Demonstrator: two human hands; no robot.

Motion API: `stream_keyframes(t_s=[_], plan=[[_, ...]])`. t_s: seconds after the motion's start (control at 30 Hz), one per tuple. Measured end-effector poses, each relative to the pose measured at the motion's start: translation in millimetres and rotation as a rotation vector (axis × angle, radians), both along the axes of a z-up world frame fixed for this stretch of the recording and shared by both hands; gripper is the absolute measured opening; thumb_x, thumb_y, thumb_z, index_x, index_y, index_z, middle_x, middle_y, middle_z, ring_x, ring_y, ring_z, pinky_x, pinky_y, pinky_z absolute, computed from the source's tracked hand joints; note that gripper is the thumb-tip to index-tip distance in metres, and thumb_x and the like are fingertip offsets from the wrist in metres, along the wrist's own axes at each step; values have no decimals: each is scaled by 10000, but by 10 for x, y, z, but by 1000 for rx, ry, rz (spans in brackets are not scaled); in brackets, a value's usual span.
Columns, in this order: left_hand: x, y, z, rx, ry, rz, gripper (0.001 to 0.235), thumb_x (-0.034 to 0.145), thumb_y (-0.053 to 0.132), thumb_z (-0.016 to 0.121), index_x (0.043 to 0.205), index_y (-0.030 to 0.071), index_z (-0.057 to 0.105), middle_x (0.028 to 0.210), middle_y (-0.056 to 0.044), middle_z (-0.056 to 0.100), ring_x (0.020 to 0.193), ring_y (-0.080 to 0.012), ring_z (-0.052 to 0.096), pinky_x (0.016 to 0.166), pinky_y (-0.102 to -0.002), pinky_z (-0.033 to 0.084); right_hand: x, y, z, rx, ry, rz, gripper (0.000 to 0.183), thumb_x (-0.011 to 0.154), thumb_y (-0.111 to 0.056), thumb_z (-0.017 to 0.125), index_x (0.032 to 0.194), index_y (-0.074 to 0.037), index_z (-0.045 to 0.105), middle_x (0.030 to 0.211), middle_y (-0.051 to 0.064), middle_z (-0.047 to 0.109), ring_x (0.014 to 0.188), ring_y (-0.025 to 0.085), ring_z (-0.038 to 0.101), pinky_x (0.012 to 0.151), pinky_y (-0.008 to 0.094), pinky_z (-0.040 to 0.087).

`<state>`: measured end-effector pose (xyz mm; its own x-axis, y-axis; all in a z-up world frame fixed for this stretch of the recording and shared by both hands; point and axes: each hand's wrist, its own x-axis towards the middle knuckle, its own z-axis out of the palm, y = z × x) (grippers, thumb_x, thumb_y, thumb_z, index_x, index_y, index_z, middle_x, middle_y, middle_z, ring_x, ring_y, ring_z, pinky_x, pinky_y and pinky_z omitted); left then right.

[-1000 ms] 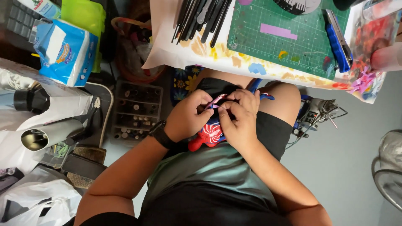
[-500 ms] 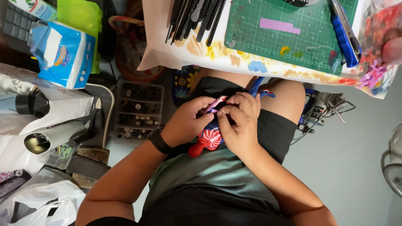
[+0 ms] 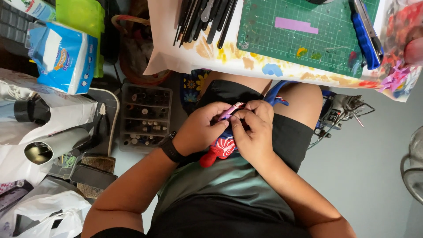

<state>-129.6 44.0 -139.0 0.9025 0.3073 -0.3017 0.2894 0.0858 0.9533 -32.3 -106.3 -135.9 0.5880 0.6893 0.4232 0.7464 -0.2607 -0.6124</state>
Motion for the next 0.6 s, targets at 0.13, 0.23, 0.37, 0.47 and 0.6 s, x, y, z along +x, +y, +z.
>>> stream_keyframes(t_s=[0.13,0.23,0.37,0.47,0.6], plan=[[78,-35,76,-22,-46,-33,425,889,131,653,1309,61,663,1141,-190,743,1083,-320,716,883,-383,597,25,-117,-16,7,-12,-24,69,875,-53,778,864,-69,712,958,84,528,1039,348,571,967,459,457],[150,-28,77,-27,-77,-78,425,898,113,635,1319,61,658,1178,-212,728,1140,-345,690,926,-401,582,25,-183,76,36,-65,-33,68,896,-58,755,856,-71,700,947,87,514,1018,355,577,954,464,458],[181,-144,300,-48,-101,-130,408,930,90,598,1334,50,638,1214,-215,716,1168,-343,678,958,-413,571,2,-331,302,58,-132,-75,67,913,-86,748,866,-86,700,968,91,512,1036,359,565,959,465,445],[219,-311,434,-80,-135,-140,406,947,62,569,1350,46,618,1242,-220,702,1194,-341,666,997,-420,556,29,-496,514,62,-224,-115,55,919,-107,745,878,-92,712,995,97,520,1054,369,549,980,488,436],[296,-648,605,-104,-324,-133,422,981,69,560,1402,78,585,1279,-165,696,1241,-263,637,1045,-398,525,105,-737,938,42,-342,-83,88,936,-139,730,878,-74,713,1008,120,531,1060,393,545,978,520,429]])
